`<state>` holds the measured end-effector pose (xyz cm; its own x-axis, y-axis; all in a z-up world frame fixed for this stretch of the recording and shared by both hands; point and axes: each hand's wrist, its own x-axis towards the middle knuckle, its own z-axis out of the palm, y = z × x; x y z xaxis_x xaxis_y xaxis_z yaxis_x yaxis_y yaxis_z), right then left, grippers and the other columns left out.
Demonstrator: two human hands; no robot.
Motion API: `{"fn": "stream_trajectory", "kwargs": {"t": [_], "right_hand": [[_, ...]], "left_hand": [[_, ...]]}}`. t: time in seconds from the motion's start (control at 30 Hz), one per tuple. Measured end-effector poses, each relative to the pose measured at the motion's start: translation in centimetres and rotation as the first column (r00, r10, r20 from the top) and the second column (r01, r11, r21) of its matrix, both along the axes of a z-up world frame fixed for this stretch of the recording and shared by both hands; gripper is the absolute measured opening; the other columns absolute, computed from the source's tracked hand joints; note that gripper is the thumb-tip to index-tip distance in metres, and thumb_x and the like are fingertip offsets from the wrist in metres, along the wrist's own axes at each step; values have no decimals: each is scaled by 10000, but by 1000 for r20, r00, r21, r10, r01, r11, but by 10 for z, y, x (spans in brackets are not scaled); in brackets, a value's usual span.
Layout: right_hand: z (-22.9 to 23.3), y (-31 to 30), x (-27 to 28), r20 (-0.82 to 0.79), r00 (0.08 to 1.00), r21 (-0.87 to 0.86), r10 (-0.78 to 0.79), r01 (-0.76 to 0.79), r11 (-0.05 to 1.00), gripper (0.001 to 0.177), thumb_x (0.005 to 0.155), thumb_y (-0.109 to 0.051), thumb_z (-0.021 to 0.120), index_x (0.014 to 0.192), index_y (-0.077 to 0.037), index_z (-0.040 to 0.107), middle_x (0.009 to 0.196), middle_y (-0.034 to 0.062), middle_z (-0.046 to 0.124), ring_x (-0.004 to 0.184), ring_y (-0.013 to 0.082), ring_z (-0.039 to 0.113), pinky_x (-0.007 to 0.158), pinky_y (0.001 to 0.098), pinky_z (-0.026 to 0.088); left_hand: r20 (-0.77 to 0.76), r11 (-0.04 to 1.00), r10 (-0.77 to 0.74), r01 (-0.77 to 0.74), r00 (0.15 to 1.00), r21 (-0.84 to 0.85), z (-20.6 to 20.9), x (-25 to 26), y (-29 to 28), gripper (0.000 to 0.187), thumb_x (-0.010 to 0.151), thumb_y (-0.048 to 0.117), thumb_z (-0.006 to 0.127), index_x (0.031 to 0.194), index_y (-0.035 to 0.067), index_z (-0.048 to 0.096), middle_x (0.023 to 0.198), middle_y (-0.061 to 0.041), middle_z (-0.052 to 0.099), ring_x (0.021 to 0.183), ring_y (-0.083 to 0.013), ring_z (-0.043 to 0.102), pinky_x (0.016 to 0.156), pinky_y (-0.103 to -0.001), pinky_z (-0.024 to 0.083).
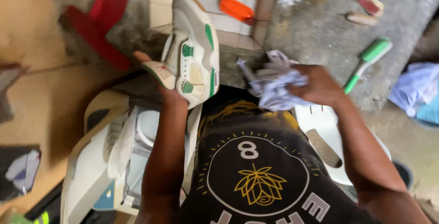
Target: The person cleans a sneaker by scrubbing it with a brush, applying a liquid from a small bottle, and wiping it with a white cloth.
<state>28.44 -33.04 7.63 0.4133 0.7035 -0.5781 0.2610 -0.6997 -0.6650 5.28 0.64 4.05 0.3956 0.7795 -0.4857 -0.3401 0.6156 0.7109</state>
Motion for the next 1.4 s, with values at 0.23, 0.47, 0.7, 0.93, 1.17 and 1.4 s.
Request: {"fn": "stream_trajectory", "kwargs": {"t": [0.23, 0.47, 0.7, 0.93, 1.17, 1.4], "right_hand": [[16, -39, 53, 293, 923, -398, 251, -121, 909, 618, 801, -490, 847, 1254, -94, 707, 1187, 179, 717, 1042, 413, 681, 870, 490, 542], [-14, -72, 79, 605, 690, 138, -397, 400, 906, 196, 1022, -231, 804, 1007, -47, 739, 1066, 130, 713, 842, 278, 739, 795, 427, 558], [-61, -93, 137, 777, 525, 168, -349, 362, 917, 136, 925, -117, 798, 1059, -96, 785, 1064, 128, 724, 879, 339, 699, 765, 459, 540], [-117, -86, 177, 801, 566, 91, -194, 205, 974, 307, 838, -217, 876, 1061, -71, 724, 1158, 133, 651, 1037, 373, 610, 838, 484, 499], [-71, -68, 164, 765, 579, 252, -282, 134, 958, 245, 908, -112, 838, 984, -88, 607, 977, 102, 641, 887, 273, 652, 770, 390, 542], [-29, 36, 65, -500, 785, 507, -366, 608, 611, 144, 1152, -60, 566, 1075, -98, 682, 900, 41, 690, 686, 111, 623, 626, 262, 513]], "left_hand": [[522, 890, -204, 379, 828, -254, -4, -38, 8, 930, 952, 801, 527, 1404, -5, 627, 1363, -90, 669, 1255, -187, 602, 1170, -323, 465], [489, 914, -186, 332, 852, -232, -37, -58, 1, 919, 994, 779, 503, 1476, -1, 561, 1419, -67, 621, 1295, -159, 562, 1202, -302, 420], [30, 992, -105, 107, 994, -72, -59, -82, -1, 850, 894, 728, 529, 1544, 214, 342, 1539, 18, 528, 1415, -188, 512, 1280, -378, 387], [104, 966, -125, 145, 987, -213, -73, -65, 1, 992, 893, 781, 486, 1490, -11, 504, 1473, -126, 591, 1340, -259, 565, 1213, -399, 437], [136, 962, -154, 180, 979, -206, -109, -53, 2, 1068, 863, 819, 498, 1527, -16, 438, 1492, -141, 535, 1342, -267, 534, 1193, -404, 427], [8, 979, -90, 90, 996, -181, -113, -50, -5, 1068, 852, 814, 497, 1559, 23, 369, 1526, -137, 485, 1361, -275, 500, 1191, -403, 408]]}}
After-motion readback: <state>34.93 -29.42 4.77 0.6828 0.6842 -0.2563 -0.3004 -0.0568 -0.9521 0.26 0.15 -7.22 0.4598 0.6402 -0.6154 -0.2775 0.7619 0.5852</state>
